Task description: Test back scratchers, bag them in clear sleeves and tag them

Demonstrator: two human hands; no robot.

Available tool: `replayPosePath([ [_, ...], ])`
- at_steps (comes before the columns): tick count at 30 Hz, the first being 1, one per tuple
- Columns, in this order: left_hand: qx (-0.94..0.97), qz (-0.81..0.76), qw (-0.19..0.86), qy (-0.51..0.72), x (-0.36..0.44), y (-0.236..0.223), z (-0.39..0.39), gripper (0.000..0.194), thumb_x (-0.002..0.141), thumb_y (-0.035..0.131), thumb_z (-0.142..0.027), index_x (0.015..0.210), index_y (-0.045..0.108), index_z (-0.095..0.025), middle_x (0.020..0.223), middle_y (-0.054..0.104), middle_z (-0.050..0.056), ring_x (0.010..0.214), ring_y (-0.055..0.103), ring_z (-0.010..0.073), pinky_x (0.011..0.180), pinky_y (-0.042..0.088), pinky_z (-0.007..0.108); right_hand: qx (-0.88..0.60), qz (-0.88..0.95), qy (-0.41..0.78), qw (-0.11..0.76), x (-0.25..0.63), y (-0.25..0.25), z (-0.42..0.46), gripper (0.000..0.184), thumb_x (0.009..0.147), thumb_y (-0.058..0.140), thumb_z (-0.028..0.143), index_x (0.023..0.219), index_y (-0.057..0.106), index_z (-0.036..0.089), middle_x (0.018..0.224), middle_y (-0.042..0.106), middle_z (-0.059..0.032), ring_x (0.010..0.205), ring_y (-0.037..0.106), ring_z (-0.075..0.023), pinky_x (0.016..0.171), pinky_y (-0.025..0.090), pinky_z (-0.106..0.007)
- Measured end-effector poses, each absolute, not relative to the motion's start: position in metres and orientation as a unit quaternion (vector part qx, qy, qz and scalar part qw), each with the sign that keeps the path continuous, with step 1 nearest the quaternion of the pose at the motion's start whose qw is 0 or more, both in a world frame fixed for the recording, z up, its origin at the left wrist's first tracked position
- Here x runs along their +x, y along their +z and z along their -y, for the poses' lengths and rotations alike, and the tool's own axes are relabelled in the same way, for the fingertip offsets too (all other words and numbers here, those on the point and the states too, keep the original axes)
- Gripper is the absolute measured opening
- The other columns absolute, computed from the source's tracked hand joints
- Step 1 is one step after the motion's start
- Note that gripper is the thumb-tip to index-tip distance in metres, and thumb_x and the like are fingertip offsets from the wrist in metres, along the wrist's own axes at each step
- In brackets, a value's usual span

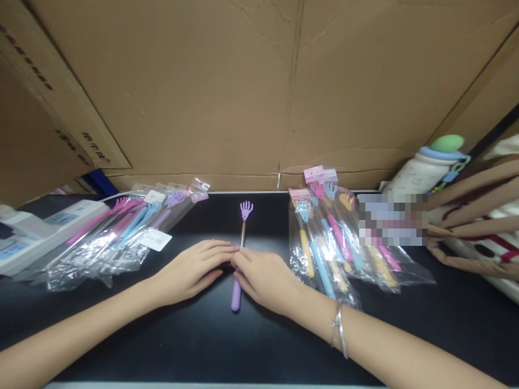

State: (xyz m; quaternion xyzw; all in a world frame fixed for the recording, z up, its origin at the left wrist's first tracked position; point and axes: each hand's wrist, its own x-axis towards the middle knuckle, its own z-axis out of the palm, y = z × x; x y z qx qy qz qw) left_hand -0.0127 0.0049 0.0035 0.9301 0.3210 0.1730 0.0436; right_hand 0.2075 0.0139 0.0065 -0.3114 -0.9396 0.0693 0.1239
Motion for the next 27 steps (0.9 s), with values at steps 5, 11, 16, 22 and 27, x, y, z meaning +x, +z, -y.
replayPosePath([
  [5,0.930,-0.321,0.045,0.171,-0.0127,0.0038,-0.0051,0.035,0.092,0.044,-0.018,0.127,0.046,-0.019,0.135,0.051,0.006,0.124,0.044,0.0186,0.105,0.039,0.037,-0.310,0.939,0.078,0.128,0.2078,0.0071,-0.0146,0.013,0.093,0.038,0.022,0.096,0.049,0.019,0.091,0.059,-0.0032,0.079,0.056,-0.0151,0.067,0.039,-0.026],
  [11,0.929,-0.321,0.055,0.177,-0.0132,0.0041,-0.0051,0.036,0.092,0.043,-0.018,0.128,0.046,-0.020,0.134,0.052,0.006,0.123,0.046,0.0195,0.104,0.040,0.039,-0.302,0.943,0.076,0.117,0.2086,0.0081,-0.0140,0.016,0.094,0.036,0.022,0.100,0.050,0.019,0.094,0.059,-0.0036,0.079,0.056,-0.0150,0.067,0.039,-0.027],
  [16,0.928,-0.324,0.060,0.174,-0.0136,0.0047,-0.0048,0.036,0.091,0.044,-0.018,0.127,0.046,-0.020,0.134,0.052,0.005,0.123,0.045,0.0185,0.105,0.039,0.037,-0.294,0.946,0.076,0.110,0.2081,0.0114,-0.0131,0.020,0.095,0.033,0.023,0.103,0.051,0.019,0.097,0.060,-0.0046,0.080,0.056,-0.0155,0.068,0.039,-0.027],
  [22,0.928,-0.323,0.063,0.175,-0.0134,0.0048,-0.0048,0.035,0.092,0.044,-0.017,0.126,0.046,-0.020,0.134,0.052,0.005,0.123,0.045,0.0177,0.105,0.039,0.035,-0.300,0.945,0.072,0.113,0.2080,0.0115,-0.0136,0.020,0.094,0.035,0.023,0.105,0.051,0.019,0.096,0.060,-0.0043,0.079,0.056,-0.0152,0.066,0.038,-0.027],
  [27,0.928,-0.325,0.064,0.171,-0.0136,0.0041,-0.0050,0.035,0.092,0.045,-0.018,0.126,0.046,-0.020,0.134,0.051,0.005,0.123,0.046,0.0181,0.104,0.039,0.036,-0.297,0.946,0.067,0.114,0.2082,0.0112,-0.0135,0.020,0.093,0.037,0.023,0.106,0.051,0.019,0.096,0.060,-0.0038,0.080,0.056,-0.0151,0.067,0.038,-0.027],
])
